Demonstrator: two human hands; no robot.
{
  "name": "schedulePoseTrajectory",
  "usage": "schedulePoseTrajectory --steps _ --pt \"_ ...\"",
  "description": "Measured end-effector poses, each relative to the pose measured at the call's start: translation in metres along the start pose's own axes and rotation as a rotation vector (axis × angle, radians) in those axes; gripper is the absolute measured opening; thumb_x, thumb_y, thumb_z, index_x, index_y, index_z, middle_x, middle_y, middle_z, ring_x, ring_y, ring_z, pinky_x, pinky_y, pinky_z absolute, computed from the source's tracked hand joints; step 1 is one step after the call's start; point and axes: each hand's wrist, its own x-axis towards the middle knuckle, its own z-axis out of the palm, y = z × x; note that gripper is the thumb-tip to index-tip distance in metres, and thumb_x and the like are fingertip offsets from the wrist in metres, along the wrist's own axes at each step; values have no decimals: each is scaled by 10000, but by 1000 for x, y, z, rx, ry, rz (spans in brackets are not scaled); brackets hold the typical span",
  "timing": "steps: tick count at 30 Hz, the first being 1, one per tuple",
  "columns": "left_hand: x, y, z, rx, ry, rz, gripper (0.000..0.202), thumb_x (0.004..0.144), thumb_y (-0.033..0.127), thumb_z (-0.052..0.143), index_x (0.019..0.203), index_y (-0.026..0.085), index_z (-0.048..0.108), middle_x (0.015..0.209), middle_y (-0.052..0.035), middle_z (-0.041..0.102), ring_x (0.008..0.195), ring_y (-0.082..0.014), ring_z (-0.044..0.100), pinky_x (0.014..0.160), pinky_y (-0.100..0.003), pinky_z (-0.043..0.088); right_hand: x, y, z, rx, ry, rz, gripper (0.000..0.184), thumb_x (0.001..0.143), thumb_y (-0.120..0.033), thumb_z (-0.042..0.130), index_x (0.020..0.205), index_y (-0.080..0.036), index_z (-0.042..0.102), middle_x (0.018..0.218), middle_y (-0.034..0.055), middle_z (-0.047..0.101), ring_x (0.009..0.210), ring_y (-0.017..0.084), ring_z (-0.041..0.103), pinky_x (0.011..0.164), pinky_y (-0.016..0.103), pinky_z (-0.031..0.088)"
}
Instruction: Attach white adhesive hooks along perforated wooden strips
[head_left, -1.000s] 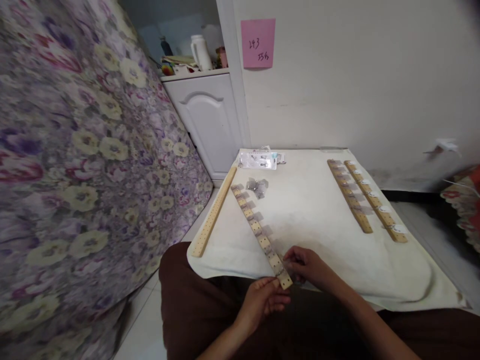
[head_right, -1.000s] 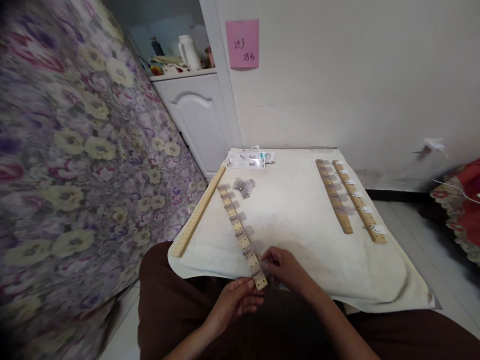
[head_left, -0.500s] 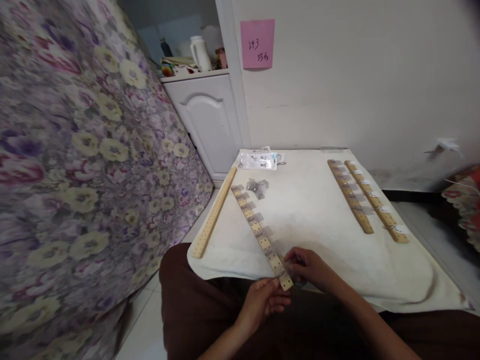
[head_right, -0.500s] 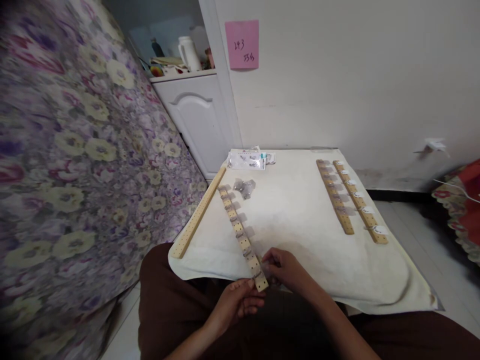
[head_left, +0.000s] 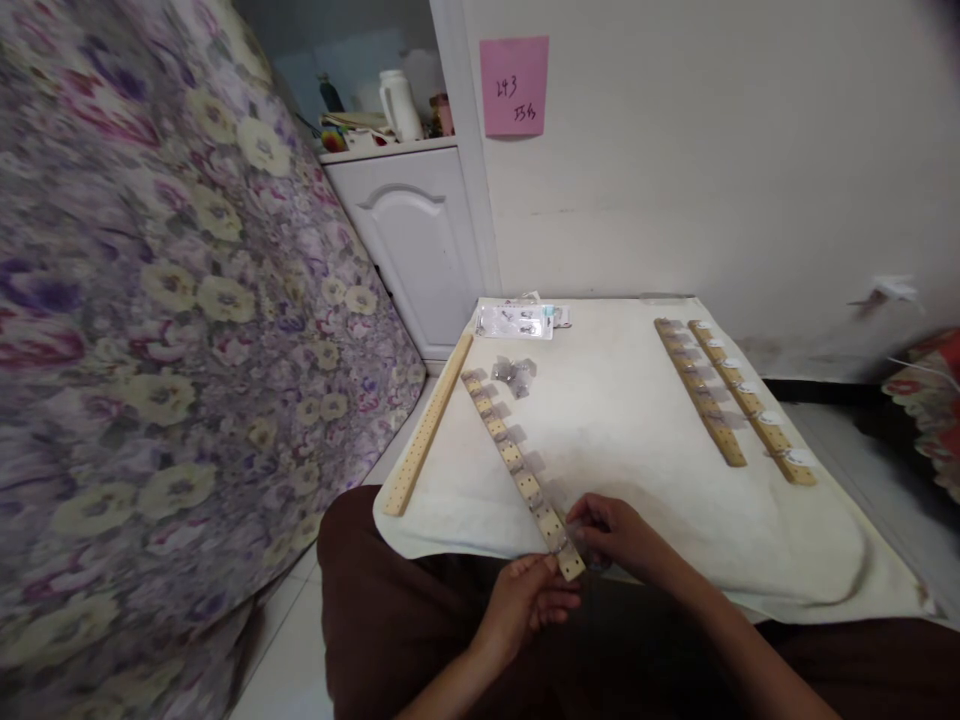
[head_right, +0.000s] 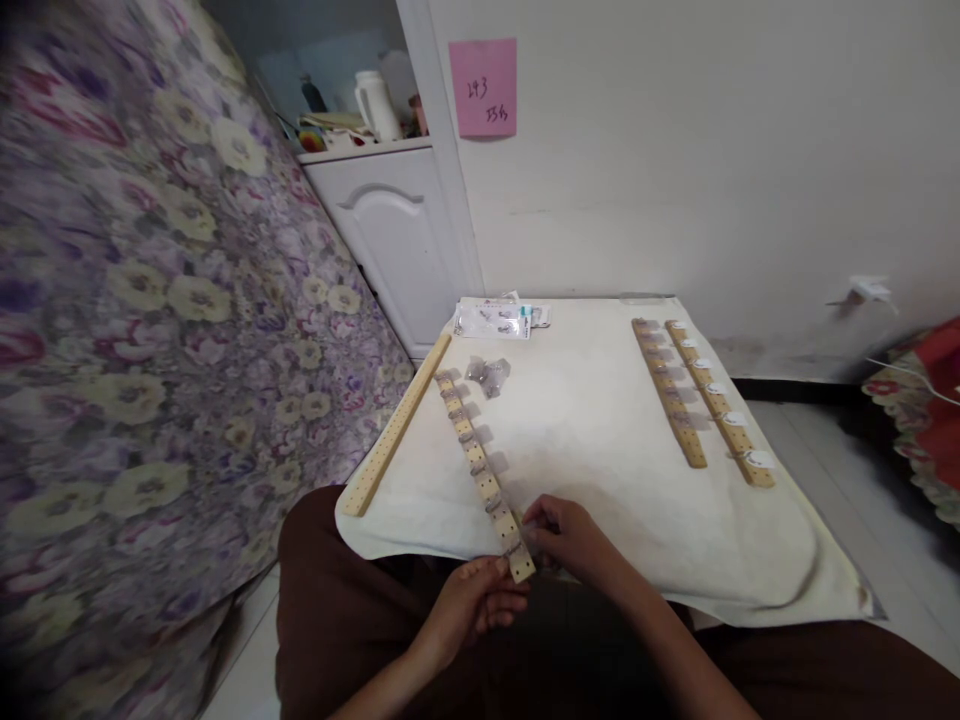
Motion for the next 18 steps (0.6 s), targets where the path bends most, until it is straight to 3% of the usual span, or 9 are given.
schedulePoseTrajectory --steps 11,18 --pt "2 1 5 -26 60 -12 334 606 368 757 755 136 568 631 -20 658 583 -158 668 509 -207 462 0 1 2 24 12 -29 97 716 -194 551 811 -178 540 571 -64 514 423 75 449 424 201 353" --pt "5 -3 3 -14 75 -16 275 667 339 715 788 133 579 676 -36 666 619 -168 679 550 -223 481 1 3 2 -74 77 -43 122 720 -200 565 839 -175 566 600 -48 534 476 82 448 455 199 359"
